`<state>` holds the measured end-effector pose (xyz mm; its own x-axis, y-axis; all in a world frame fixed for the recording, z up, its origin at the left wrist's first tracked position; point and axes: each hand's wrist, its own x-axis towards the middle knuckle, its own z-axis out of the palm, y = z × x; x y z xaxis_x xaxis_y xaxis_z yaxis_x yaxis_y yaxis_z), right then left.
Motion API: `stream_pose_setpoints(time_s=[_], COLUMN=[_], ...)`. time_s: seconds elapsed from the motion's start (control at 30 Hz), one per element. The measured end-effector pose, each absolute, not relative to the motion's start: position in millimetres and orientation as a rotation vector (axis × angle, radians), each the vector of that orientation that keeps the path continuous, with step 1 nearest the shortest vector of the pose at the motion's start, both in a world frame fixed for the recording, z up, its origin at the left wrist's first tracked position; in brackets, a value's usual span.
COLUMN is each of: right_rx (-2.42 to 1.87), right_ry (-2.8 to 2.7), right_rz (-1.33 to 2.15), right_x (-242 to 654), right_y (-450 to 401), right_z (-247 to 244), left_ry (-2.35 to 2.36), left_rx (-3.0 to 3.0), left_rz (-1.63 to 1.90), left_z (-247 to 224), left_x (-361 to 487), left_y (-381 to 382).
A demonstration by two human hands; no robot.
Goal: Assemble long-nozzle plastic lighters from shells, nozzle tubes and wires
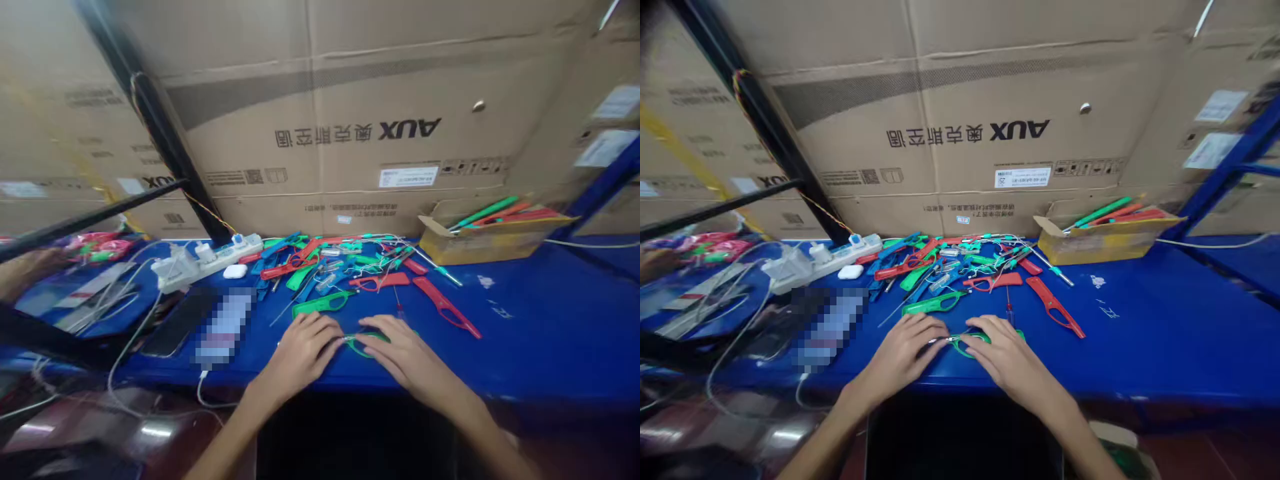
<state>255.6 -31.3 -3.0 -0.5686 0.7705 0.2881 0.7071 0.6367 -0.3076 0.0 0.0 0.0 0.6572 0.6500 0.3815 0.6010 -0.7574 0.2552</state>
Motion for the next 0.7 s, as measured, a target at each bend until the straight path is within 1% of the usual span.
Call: stream_pose_setpoints(time_s=[0.33,0.53,0.7], right_rx=[-1.135,-1.134,-1.148], right_ry=[-2.446,-2.445,-2.467], right_rz=[0.271,0.287,0.274], right_x=[254.1,253.2,254.0], right_y=[-30.0,-29.4,-30.0], right_z=[-1.2,0.2,0.6], left_ry=[1.121,1.152,1.150], left_rx=[2.753,2.752,2.742], left_rz=[0.673,0.684,0.609], left_z=[11.8,10.1,8.3], left_x=[8.7,10.9,9.9], left_y=[-3.8,-7.6,-5.3])
